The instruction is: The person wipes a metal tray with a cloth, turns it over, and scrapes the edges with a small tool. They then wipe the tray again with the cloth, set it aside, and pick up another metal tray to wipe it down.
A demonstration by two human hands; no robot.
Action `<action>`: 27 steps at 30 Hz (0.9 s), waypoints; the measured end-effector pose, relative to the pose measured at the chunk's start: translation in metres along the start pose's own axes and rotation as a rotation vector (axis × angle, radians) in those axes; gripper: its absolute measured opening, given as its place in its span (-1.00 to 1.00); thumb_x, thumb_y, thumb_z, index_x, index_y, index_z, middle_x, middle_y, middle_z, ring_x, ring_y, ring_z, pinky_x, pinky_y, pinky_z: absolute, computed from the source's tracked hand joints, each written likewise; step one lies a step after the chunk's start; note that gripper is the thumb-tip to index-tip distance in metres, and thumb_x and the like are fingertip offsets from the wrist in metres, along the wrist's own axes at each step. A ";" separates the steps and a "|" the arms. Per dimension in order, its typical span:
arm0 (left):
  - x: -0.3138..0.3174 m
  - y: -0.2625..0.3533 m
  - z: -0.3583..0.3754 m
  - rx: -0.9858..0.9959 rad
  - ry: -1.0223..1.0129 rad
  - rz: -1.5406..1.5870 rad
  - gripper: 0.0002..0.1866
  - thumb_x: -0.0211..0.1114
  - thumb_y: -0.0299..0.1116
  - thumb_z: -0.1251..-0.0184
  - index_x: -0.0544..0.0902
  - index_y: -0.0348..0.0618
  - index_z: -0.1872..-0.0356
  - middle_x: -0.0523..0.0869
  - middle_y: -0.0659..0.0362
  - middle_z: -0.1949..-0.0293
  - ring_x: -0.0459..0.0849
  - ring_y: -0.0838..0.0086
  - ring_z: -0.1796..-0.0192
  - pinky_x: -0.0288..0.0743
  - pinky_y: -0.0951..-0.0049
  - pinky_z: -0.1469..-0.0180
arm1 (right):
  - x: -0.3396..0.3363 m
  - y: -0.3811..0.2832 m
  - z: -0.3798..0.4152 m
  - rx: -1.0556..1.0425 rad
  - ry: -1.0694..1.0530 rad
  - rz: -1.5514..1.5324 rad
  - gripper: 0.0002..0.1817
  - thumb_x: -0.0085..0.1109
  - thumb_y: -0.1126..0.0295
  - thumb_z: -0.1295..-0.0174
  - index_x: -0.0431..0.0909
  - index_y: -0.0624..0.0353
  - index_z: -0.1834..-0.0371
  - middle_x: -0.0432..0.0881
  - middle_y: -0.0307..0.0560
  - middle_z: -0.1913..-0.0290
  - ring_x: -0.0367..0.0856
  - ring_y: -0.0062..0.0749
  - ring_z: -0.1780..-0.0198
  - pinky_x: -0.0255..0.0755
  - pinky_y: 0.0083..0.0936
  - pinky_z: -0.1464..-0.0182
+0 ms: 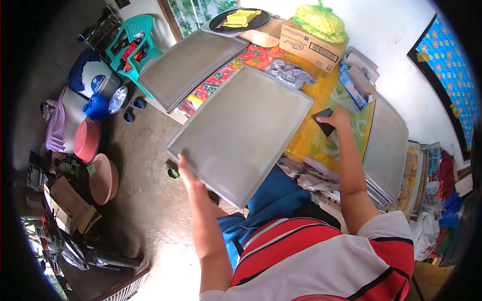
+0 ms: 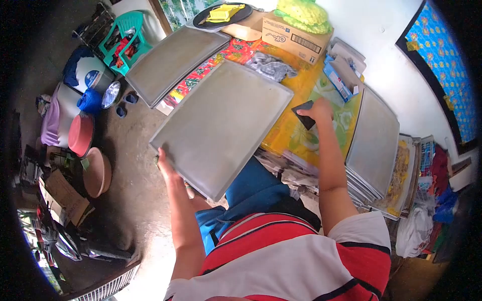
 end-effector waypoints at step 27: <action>-0.003 -0.042 0.041 0.087 -0.031 -0.548 -0.55 0.14 -0.46 -0.40 0.36 -0.10 -0.30 0.60 0.23 0.25 0.69 0.44 0.28 0.67 0.39 0.40 | -0.004 -0.133 -0.051 -0.316 -0.799 -0.555 -0.29 0.52 0.30 0.09 0.45 0.26 -0.18 0.56 -0.06 -0.03 0.56 -0.33 0.13 0.45 -0.36 0.28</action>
Point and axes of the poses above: each hand's wrist, its own z-axis away from the middle knuckle, its own x-axis out of the palm, y = z × x, the point moved 9 cm from there along -z, towards the middle knuckle
